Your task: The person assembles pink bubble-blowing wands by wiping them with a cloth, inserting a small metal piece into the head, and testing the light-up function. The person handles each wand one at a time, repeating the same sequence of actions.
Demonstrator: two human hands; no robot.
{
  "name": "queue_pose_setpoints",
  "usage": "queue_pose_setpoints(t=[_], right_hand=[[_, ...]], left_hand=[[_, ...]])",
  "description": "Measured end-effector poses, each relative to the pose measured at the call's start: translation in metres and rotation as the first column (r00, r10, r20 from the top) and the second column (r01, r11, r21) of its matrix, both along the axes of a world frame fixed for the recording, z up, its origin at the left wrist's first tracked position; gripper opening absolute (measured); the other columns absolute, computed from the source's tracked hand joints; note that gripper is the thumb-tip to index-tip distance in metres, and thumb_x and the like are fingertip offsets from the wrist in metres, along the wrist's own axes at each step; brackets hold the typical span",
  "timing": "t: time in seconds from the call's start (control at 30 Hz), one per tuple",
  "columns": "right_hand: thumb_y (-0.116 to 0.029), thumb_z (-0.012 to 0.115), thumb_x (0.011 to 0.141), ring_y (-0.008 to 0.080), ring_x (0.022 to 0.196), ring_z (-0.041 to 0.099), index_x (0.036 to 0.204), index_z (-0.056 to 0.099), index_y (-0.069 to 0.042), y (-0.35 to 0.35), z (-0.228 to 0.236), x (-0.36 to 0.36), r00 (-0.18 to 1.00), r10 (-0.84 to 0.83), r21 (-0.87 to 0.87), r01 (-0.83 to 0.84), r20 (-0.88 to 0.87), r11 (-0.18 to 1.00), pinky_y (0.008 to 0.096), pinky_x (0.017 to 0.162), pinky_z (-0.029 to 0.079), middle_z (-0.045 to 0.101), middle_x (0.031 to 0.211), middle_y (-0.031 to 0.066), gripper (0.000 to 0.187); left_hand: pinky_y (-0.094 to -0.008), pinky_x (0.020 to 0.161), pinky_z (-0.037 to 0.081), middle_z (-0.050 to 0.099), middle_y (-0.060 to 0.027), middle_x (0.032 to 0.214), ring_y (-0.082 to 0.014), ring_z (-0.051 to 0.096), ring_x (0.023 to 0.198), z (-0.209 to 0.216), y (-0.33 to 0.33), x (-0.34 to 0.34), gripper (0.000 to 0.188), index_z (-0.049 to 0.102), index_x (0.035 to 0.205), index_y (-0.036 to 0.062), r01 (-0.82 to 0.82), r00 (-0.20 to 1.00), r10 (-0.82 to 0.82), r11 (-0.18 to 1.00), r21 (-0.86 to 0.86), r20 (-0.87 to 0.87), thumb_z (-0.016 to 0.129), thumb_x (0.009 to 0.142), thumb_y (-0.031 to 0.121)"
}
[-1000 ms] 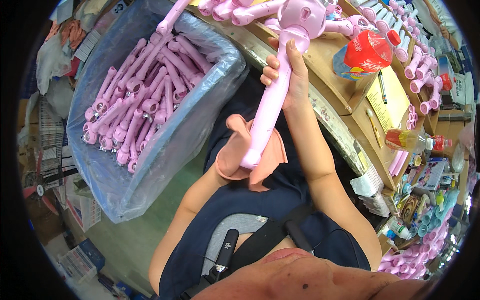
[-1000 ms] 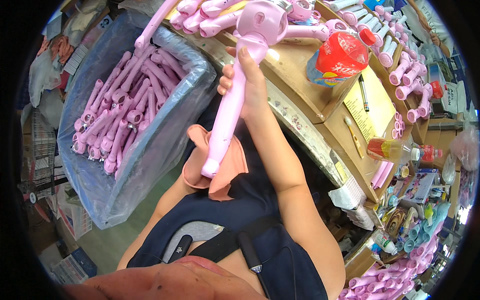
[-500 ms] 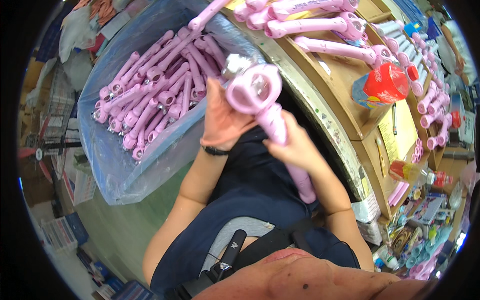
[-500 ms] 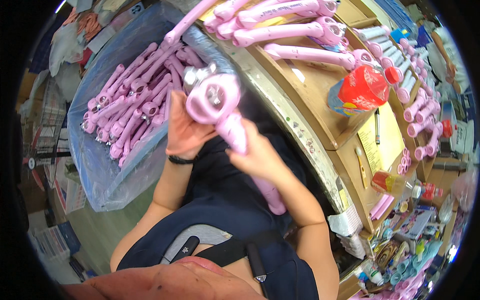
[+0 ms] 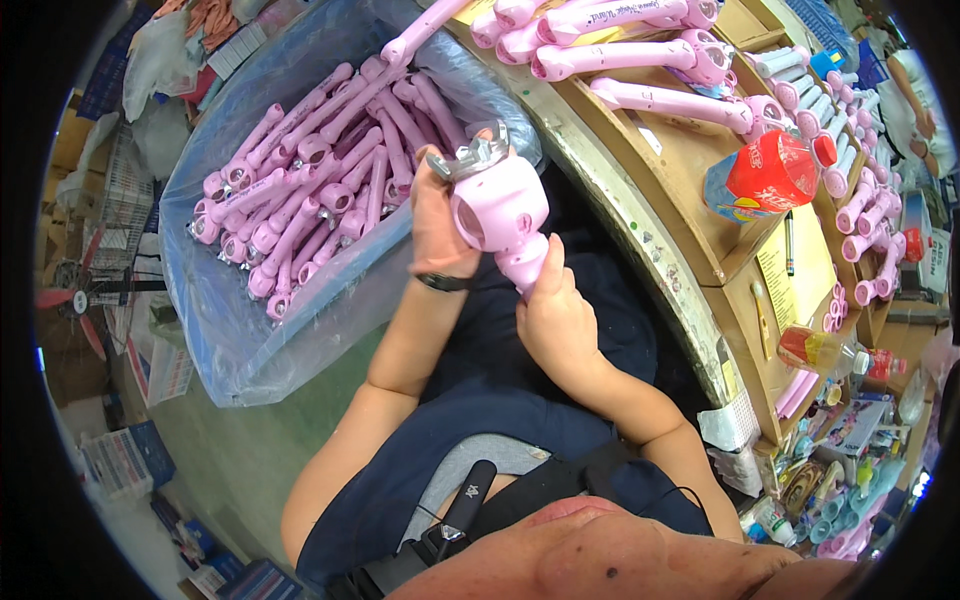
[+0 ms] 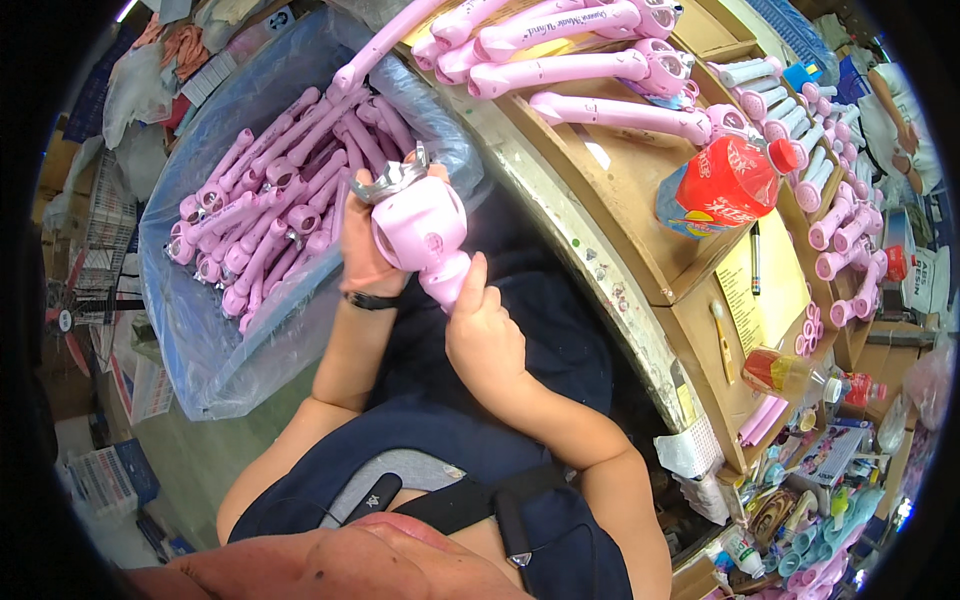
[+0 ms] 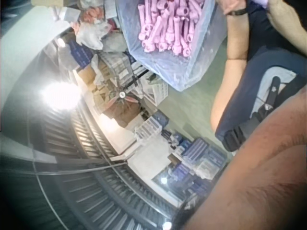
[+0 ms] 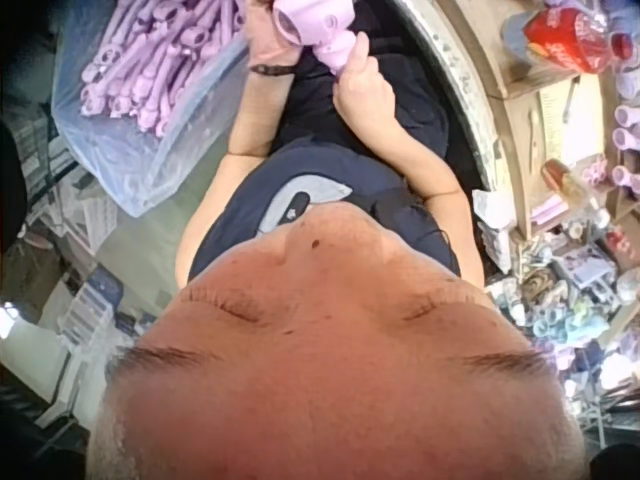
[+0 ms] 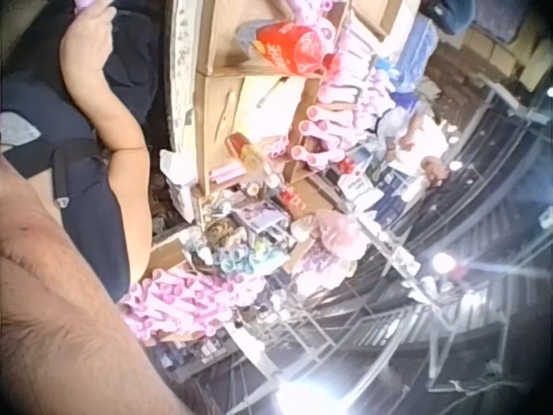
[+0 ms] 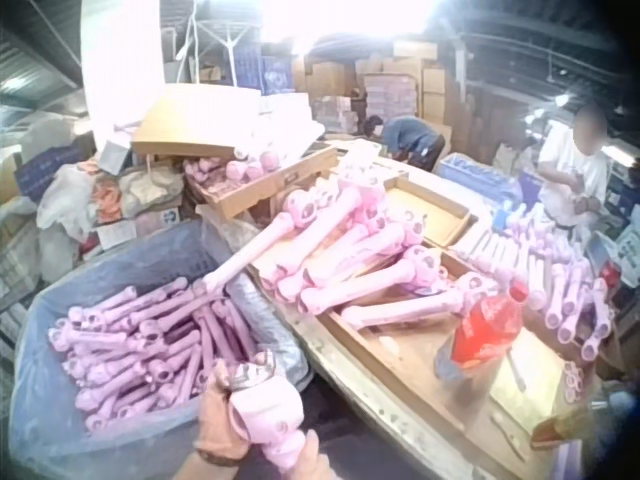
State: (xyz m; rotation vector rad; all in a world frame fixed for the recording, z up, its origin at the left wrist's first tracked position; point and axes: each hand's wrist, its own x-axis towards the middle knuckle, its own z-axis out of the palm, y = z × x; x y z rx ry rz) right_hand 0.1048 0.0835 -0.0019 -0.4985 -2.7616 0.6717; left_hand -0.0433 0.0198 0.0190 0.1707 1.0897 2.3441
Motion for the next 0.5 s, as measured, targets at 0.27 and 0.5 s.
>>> queue_pose_setpoints(t=[0.27,0.5], right_hand=[[-0.009,0.068,0.075,0.0367,0.064,0.066,0.143,0.023,0.013,0.002,0.01,0.003,0.999,0.051,-0.086,-0.05,0.011,0.995,0.0428,0.055,0.056,0.059,0.085,0.0216,0.085],[-0.006,0.066,0.075,0.0481,0.077,0.065,0.144,0.02,0.005,0.015,0.015,-0.004,0.997,0.058,-0.345,-0.04,0.043,0.938,0.0514,0.066,0.054,0.061,0.101,0.0336,0.084]], left_hand=[[-0.0394,0.093,0.049,0.061,-0.0181,0.113,-0.0255,0.062,0.106,0.0,-0.002,-0.006,0.038,0.046,0.121,0.0024,-0.003,0.951,-0.018,0.998,0.07,0.307,0.038,0.103,0.035],[-0.0436,0.076,0.055,0.061,-0.0166,0.112,-0.0298,0.065,0.094,0.004,0.016,0.028,0.032,0.048,0.114,0.0036,-0.18,0.95,0.197,0.979,0.092,-0.244,0.052,0.097,0.03]])
